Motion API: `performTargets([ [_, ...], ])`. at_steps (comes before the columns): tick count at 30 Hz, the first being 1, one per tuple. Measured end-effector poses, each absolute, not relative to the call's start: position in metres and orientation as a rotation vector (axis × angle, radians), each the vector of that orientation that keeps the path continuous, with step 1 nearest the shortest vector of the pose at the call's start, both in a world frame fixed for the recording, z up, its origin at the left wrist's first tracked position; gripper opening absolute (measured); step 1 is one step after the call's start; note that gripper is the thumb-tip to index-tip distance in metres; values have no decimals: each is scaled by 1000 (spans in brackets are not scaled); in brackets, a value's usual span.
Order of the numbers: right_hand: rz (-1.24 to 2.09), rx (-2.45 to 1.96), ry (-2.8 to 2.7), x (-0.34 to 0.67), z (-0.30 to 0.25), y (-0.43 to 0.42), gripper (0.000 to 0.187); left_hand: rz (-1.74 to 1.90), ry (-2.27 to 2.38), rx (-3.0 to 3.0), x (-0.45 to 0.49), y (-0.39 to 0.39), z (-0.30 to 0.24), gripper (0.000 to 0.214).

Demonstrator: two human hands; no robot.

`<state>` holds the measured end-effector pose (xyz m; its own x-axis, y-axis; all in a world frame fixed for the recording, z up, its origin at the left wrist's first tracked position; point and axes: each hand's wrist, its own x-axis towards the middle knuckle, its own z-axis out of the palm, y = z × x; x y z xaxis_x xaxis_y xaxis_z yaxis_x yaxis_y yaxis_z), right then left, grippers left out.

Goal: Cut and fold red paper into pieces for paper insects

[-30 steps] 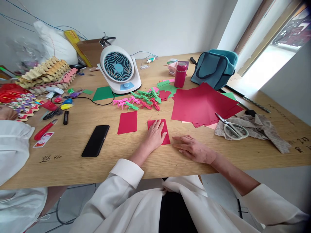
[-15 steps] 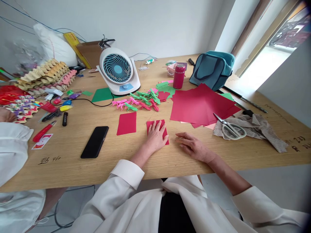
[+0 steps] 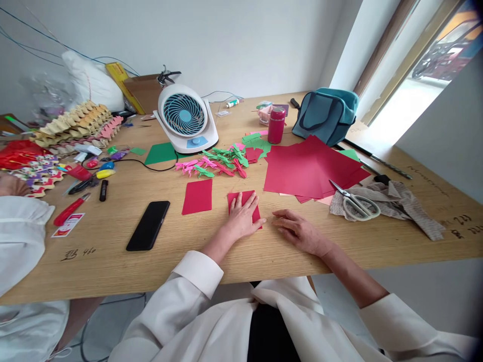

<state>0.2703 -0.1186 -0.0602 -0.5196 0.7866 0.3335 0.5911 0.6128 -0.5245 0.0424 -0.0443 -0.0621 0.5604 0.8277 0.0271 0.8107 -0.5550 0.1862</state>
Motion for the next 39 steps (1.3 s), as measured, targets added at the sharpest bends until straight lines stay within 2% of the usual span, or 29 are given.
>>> performTargets([
  [16,269,-1163,-2385,240,-56,-114,36,-35,1354,2590,38,-32,-45,92],
  [21,229,-1200,-2402,230,-57,-115,37,-98,1305,2587,34,-25,-38,69],
  [25,171,-1184,-2465,229,-55,-117,31,49,1345,2678,36,-26,-42,58],
  [29,113,-1154,-2517,228,-55,-118,27,208,1412,2734,42,-27,-51,57],
  [39,47,-1086,-2547,225,-56,-118,28,230,1536,2755,54,-16,-55,55],
])
